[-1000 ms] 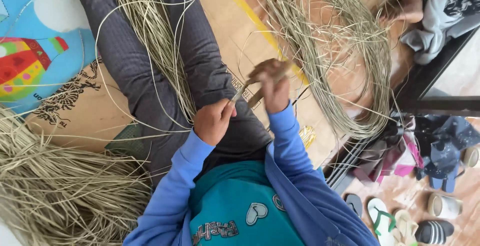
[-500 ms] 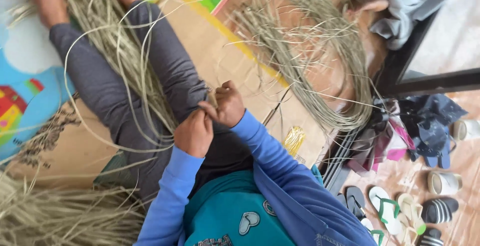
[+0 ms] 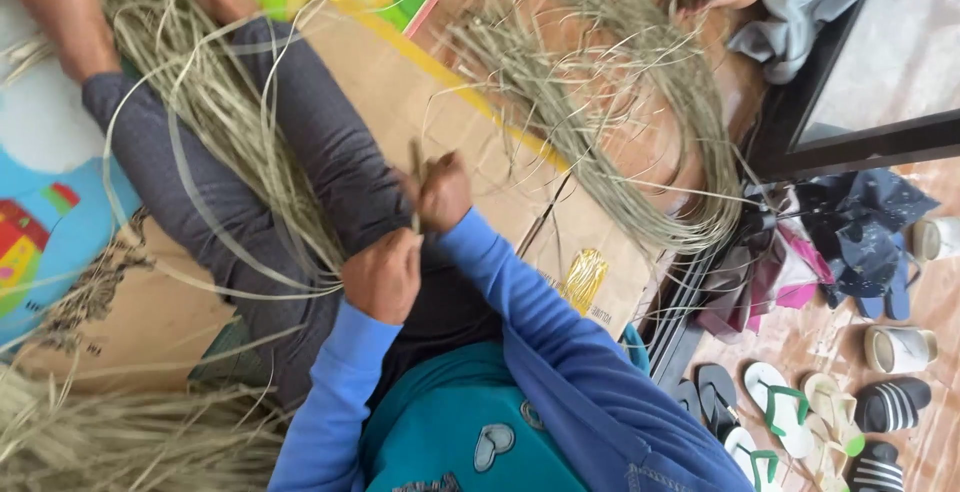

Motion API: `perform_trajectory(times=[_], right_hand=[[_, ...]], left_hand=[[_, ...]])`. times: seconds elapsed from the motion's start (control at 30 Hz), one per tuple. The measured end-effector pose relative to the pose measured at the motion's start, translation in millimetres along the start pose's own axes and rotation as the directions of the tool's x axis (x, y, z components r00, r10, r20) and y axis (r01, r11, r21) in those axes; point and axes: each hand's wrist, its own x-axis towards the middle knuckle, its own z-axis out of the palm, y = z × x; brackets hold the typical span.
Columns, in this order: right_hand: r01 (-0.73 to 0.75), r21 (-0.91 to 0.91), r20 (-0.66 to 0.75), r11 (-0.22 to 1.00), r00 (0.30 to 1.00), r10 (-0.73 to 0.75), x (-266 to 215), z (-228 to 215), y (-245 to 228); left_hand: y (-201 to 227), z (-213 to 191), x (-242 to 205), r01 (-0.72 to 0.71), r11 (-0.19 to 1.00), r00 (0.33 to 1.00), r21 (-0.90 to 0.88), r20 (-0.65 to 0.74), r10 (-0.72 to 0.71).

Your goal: Stripping long straw fibers into thinner strands using a small wooden tool while sitting on the floor.

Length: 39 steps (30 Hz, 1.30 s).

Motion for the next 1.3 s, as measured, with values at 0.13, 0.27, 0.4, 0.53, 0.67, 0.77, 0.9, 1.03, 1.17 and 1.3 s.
perform_trajectory(times=[0.13,0.27,0.4,0.53,0.67,0.77,0.9,1.03,1.17,1.3], right_hand=[[-0.347,-0.432,0.312,0.832,0.808,0.499,-89.1,17.4,145.5],[-0.905,0.168,0.367,0.391,0.426,0.827,-18.6,-52.2,93.2],[-0.897,0.062,0.290,0.438,0.436,0.852,-33.4,-28.0,20.7],[-0.731,0.303,0.547,0.612,0.659,0.516,-62.5,-28.2,-3.1],[-0.712,0.522,0.563,0.470,0.702,0.437,-34.2,-40.5,-44.1],[-0.756,0.364,0.622,0.543,0.632,0.463,-26.4,-50.7,-48.5],[-0.865,0.389,0.709,0.317,0.501,0.496,-22.7,-52.2,-56.7],[-0.878,0.446,0.717,0.175,0.467,0.517,-21.8,-50.2,-61.6],[-0.867,0.498,0.745,0.022,0.441,0.501,-37.7,-43.6,-53.5],[-0.876,0.468,0.796,-0.115,0.362,0.485,-5.8,-59.4,-72.3]], left_hand=[[24.4,-37.1,-6.9,0.056,0.963,0.998,-0.264,0.040,-0.047],[8.9,-42.4,-0.5,0.186,0.738,0.982,-0.649,0.095,-0.164],[19.4,-41.7,5.5,0.205,0.688,0.978,-0.696,0.121,-0.169],[20.5,-47.0,9.5,0.140,0.743,0.987,-0.654,0.032,-0.158],[14.2,-42.9,7.6,0.092,0.843,0.990,-0.530,-0.046,-0.136],[14.6,-49.6,9.4,0.059,0.855,0.992,-0.515,-0.064,-0.107],[9.5,-51.6,8.5,0.050,0.869,0.995,-0.493,-0.054,-0.088],[2.0,-46.7,9.5,0.028,0.942,0.997,-0.334,-0.056,-0.050],[-1.3,-49.6,10.3,0.027,0.944,0.999,-0.330,-0.034,-0.040],[-2.0,-73.6,17.7,-0.023,0.882,0.999,-0.470,0.030,0.042]])
